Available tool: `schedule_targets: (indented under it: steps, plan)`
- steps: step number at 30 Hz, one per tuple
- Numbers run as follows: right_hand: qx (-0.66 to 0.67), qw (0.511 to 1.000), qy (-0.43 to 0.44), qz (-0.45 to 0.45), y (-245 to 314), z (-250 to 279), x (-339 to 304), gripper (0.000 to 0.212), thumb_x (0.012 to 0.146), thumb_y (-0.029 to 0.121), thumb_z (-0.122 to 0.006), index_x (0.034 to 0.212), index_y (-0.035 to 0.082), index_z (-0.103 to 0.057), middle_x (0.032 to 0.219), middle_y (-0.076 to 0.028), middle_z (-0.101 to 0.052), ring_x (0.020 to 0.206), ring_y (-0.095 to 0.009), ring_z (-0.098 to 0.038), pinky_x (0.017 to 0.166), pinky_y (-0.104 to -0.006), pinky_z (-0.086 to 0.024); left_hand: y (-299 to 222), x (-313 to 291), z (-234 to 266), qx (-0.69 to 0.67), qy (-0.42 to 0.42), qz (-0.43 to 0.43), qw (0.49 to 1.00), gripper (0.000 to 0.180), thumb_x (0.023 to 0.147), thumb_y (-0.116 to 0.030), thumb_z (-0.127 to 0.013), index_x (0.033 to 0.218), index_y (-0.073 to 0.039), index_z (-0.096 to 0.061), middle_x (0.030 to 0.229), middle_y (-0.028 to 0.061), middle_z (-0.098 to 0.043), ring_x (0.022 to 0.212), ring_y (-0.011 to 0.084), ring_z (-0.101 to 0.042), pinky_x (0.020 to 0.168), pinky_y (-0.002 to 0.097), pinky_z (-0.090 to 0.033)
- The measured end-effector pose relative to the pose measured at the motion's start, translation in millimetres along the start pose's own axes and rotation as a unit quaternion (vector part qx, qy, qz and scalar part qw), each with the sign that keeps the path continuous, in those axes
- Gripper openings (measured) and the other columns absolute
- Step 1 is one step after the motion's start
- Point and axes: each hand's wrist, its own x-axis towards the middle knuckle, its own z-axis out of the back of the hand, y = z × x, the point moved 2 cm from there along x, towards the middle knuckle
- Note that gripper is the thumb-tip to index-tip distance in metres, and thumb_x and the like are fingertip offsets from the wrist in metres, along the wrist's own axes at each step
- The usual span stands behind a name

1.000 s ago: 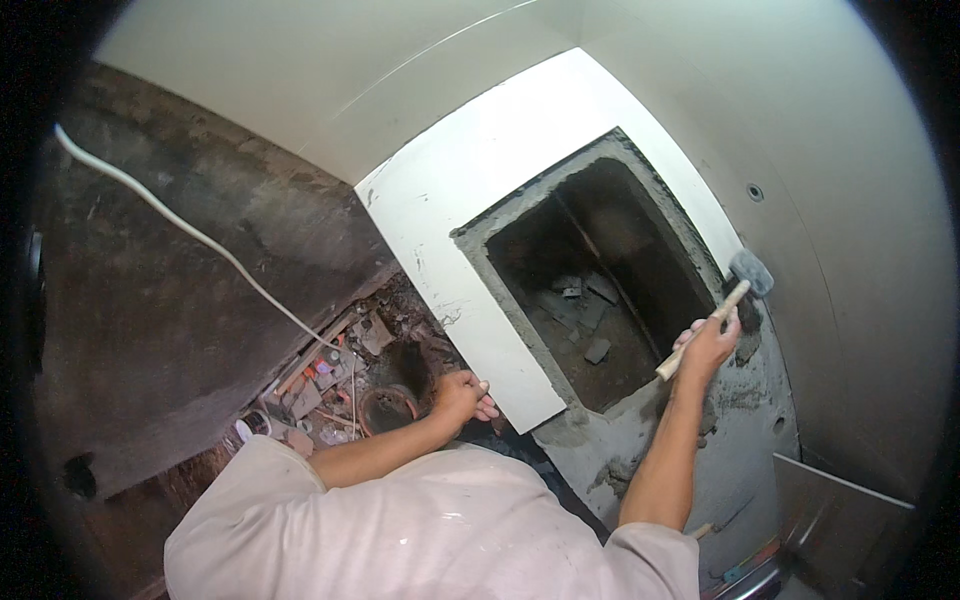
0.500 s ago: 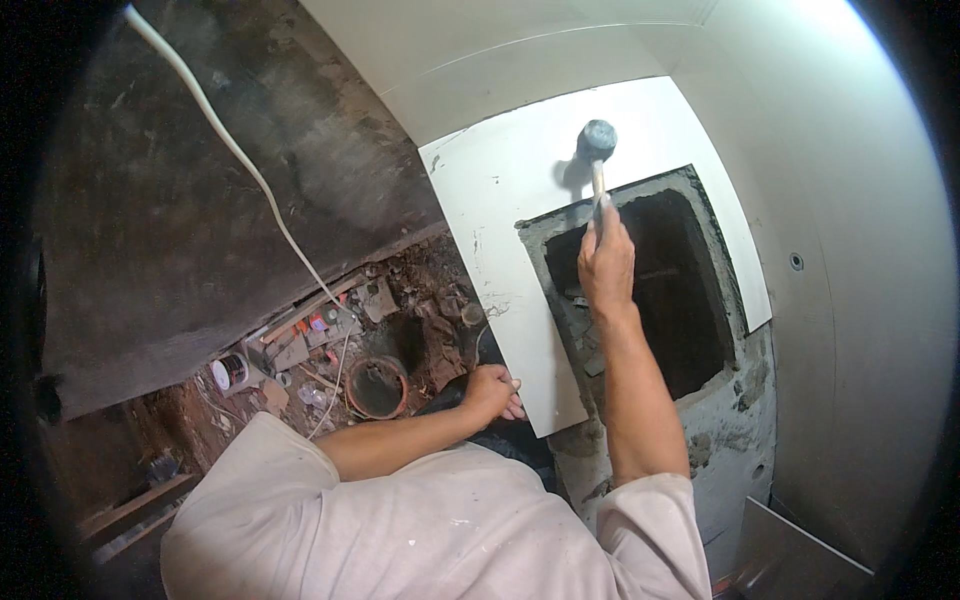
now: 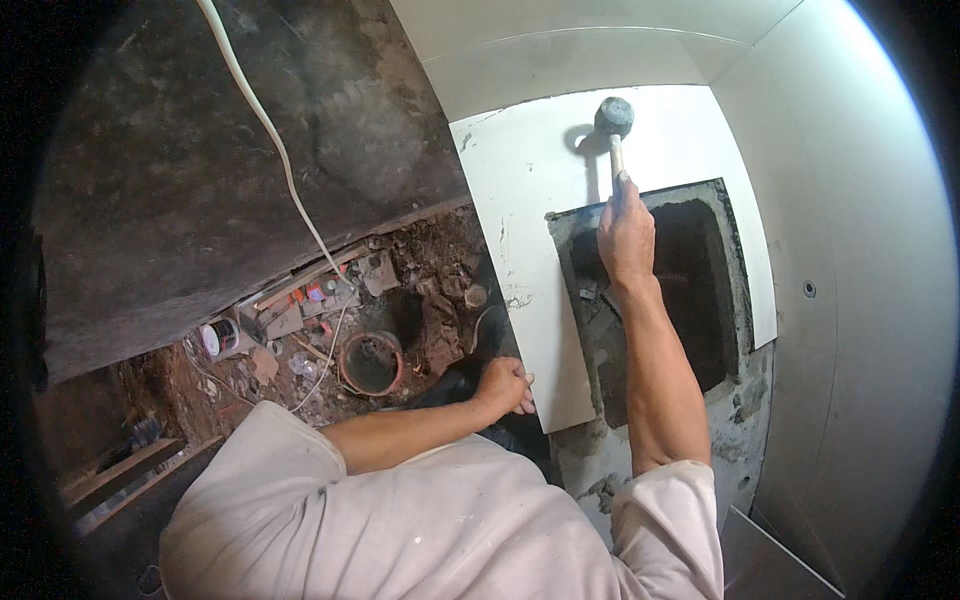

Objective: The person applies mortar to a wall recess using a trowel and places a white ceramic tile into the opening. They use a rubber mallet to tap the tile into position and a spirit level to check for alignment. The person also uses a tape measure to verify dimensions of the recess.

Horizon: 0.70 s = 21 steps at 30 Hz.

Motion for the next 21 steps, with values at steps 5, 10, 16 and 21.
schedule_targets:
  steps: [5,10,16,21]
  plan:
    - [-0.012,1.0,0.005,0.005,5,-2,-8,0.041,0.098,0.005,-0.055,0.138,-0.002,-0.055,0.103,-0.032,-0.069,0.095,-0.045,-0.071,0.08,-0.0481,-0.056,-2,2,1,0.027,0.009,-0.014,1.0,0.02,0.1,-0.007,-0.058,0.087,0.008,-0.058,0.071,0.0182,-0.068,0.057,0.0284,-0.073,0.042,0.0373,-0.056]
    - [0.024,0.999,0.027,0.009,18,-10,-27,0.039,0.097,0.004,-0.057,0.136,0.002,-0.057,0.099,-0.03,-0.068,0.092,-0.044,-0.071,0.078,-0.0454,-0.056,-4,3,3,0.039,0.01,-0.008,0.999,0.02,0.1,-0.007,-0.059,0.087,0.008,-0.059,0.071,0.0184,-0.068,0.057,0.0279,-0.073,0.042,0.0374,-0.056]
    - [0.075,0.997,-0.03,0.012,36,-21,-45,0.036,0.097,0.003,-0.056,0.132,0.001,-0.056,0.097,-0.029,-0.068,0.09,-0.044,-0.07,0.077,-0.0444,-0.055,-10,4,3,0.035,0.015,-0.008,0.999,0.014,0.097,-0.006,-0.06,0.099,0.007,-0.065,0.073,0.0192,-0.07,0.054,0.0284,-0.071,0.041,0.0377,-0.055]
    - [0.066,0.994,0.062,-0.058,44,-7,-55,0.036,0.091,0.007,-0.056,0.127,0.007,-0.06,0.101,-0.029,-0.068,0.094,-0.05,-0.066,0.084,-0.0565,-0.052,-15,5,3,0.085,0.004,-0.001,0.996,0.018,0.095,-0.003,-0.057,0.101,0.01,-0.067,0.075,0.0204,-0.071,0.055,0.0316,-0.071,0.041,0.0399,-0.055]
